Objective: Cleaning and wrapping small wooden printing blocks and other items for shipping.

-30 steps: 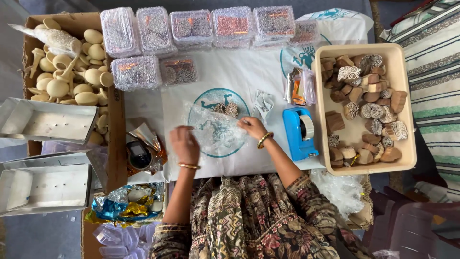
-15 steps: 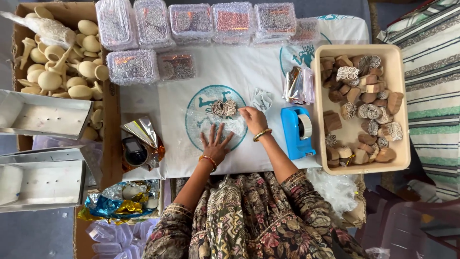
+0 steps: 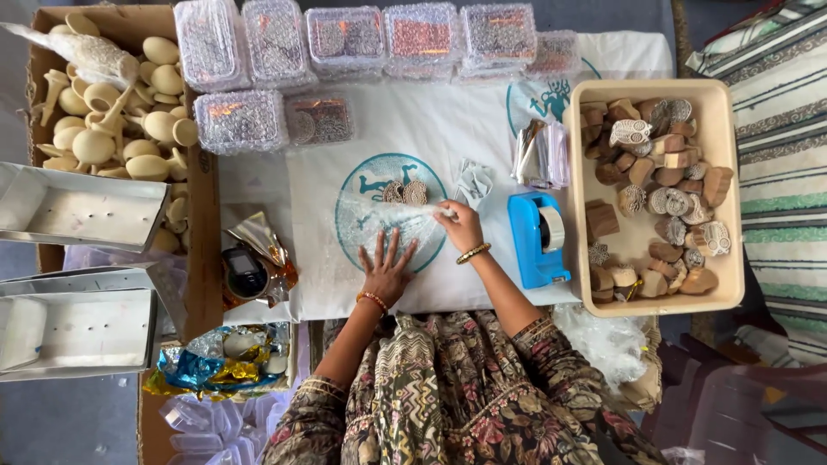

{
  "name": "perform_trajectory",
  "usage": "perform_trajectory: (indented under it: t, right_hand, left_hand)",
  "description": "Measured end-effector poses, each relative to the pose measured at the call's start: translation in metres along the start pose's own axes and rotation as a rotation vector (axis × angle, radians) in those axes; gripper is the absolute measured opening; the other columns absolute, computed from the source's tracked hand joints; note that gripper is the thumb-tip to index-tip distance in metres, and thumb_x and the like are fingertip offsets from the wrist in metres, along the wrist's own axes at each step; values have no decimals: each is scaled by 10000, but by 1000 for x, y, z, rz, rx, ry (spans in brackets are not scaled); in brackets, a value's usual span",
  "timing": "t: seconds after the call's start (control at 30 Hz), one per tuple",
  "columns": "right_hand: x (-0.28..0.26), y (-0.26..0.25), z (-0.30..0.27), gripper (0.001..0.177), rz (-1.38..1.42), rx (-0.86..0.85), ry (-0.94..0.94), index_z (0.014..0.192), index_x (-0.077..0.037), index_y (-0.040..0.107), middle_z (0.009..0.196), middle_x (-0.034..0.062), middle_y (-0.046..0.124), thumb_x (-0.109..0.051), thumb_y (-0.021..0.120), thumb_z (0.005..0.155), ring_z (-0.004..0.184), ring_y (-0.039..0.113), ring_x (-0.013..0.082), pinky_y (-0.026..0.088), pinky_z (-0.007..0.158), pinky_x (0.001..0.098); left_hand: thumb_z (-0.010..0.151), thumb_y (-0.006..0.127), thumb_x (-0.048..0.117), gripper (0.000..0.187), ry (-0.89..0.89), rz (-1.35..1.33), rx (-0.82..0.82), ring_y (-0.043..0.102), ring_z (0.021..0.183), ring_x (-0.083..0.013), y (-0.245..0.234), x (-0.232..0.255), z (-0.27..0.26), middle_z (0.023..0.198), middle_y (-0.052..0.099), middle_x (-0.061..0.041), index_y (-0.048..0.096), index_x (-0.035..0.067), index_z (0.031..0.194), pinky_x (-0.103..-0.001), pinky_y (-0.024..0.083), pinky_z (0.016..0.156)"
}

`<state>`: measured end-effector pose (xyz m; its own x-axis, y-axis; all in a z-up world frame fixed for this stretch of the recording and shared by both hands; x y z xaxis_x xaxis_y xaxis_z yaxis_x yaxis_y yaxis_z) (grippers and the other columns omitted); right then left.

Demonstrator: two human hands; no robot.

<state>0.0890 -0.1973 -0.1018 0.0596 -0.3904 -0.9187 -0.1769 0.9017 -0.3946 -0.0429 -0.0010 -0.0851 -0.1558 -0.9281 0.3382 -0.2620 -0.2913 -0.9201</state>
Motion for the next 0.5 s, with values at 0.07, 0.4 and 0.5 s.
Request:
perform_trajectory:
  t: [0.07, 0.4, 0.5]
  right_hand:
    - [2, 3, 6, 223, 283, 22, 161, 1098, -71, 708, 966, 20, 742, -156, 767, 900, 855, 690, 137, 555, 735, 278]
    - [-19, -7, 13, 459, 201, -91, -32, 1279, 7, 659, 1207, 96, 677, -232, 747, 897, 1018, 601, 208, 510, 885, 330]
    - [-61, -19, 9, 765, 18, -311, -183, 1390, 27, 553, 1315, 217, 603, -255, 867, 753, 1151, 580, 346, 477, 960, 426]
  left_hand:
    - [927, 640, 472, 855, -11, -8, -24, -58, 1577, -378, -3, 1, 1, 1729, 6, -74, 142, 416, 1620, -771, -110, 1112]
    - [904, 645, 541, 892, -79, -72, -250, -117, 1574, -378, -43, 15, -8, 1720, -66, -71, 105, 420, 1604, -737, -157, 1125]
    - [887, 667, 543, 884, -75, -240, -115, -55, 1549, -396, -33, 6, -12, 1689, -20, -101, 150, 370, 1584, -727, -131, 1126]
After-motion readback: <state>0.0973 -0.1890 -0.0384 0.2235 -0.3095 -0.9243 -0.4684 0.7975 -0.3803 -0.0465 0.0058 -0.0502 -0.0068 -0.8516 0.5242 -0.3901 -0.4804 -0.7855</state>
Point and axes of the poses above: each hand's wrist, its own z-axis towards the middle knuckle, its own y-axis out of the palm, x = y × z, the point moved 4 cm from there along z, towards the middle knuckle
